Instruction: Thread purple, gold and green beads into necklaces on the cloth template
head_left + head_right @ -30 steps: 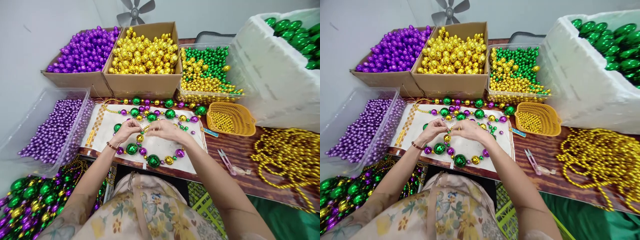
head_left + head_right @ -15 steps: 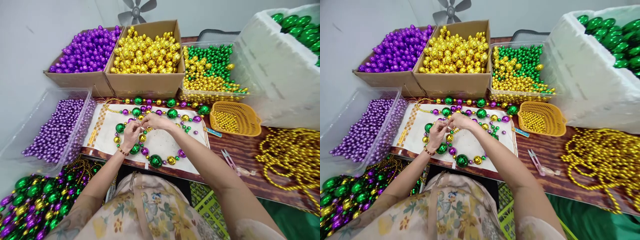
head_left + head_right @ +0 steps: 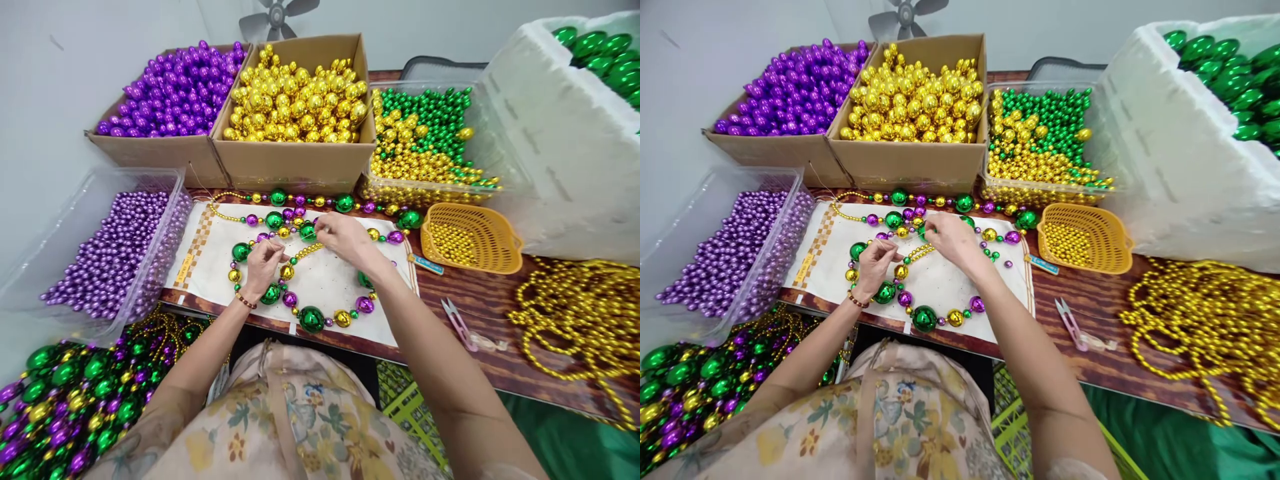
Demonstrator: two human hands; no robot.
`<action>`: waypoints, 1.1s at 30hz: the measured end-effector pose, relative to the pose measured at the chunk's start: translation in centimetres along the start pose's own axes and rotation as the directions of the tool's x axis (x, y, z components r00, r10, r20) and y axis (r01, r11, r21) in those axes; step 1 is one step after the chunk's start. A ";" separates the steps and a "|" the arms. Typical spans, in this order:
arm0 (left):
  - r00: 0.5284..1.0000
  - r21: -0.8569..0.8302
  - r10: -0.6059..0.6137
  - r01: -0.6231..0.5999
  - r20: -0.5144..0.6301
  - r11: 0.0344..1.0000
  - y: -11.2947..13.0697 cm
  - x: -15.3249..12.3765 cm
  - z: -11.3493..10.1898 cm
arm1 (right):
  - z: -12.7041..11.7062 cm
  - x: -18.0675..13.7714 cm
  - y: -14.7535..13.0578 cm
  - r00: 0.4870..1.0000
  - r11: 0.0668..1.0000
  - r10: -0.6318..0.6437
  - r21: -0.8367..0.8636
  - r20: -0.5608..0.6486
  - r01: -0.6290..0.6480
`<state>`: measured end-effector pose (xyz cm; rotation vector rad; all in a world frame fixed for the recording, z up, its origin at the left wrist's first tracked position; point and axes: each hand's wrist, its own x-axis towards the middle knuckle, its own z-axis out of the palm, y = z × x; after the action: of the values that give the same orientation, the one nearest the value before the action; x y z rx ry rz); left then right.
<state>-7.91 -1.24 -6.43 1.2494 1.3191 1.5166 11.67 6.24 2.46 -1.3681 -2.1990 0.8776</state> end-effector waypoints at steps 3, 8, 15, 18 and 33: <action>0.987 -0.120 -0.158 0.158 0.012 0.980 0.7 -0.2 -0.1 | 0.4 -2.1 1.4 0.998 0.764 -0.047 0.642 -0.030 0.055; 0.956 -0.400 -0.284 0.291 0.078 0.869 1.5 0.1 -0.1 | 4.1 -4.1 3.3 0.996 0.293 0.000 0.953 0.087 -0.083; 0.962 -0.219 -0.175 0.220 0.208 0.951 0.1 1.3 0.1 | 4.3 -3.2 5.0 0.999 0.767 -0.050 0.640 -0.009 0.044; 0.967 -0.046 -0.126 0.139 0.223 0.989 -0.3 1.4 0.3 | 3.0 -2.3 4.1 0.989 0.927 -0.140 0.358 0.056 0.111; 0.937 -0.215 -0.167 0.239 0.307 0.947 2.3 1.3 -0.5 | 2.4 1.5 -4.4 0.969 0.764 -0.105 0.642 0.224 -0.066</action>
<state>-8.54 -0.50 -3.95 1.0850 1.0008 1.2565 6.66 5.45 3.82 -0.9185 -1.7728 1.6830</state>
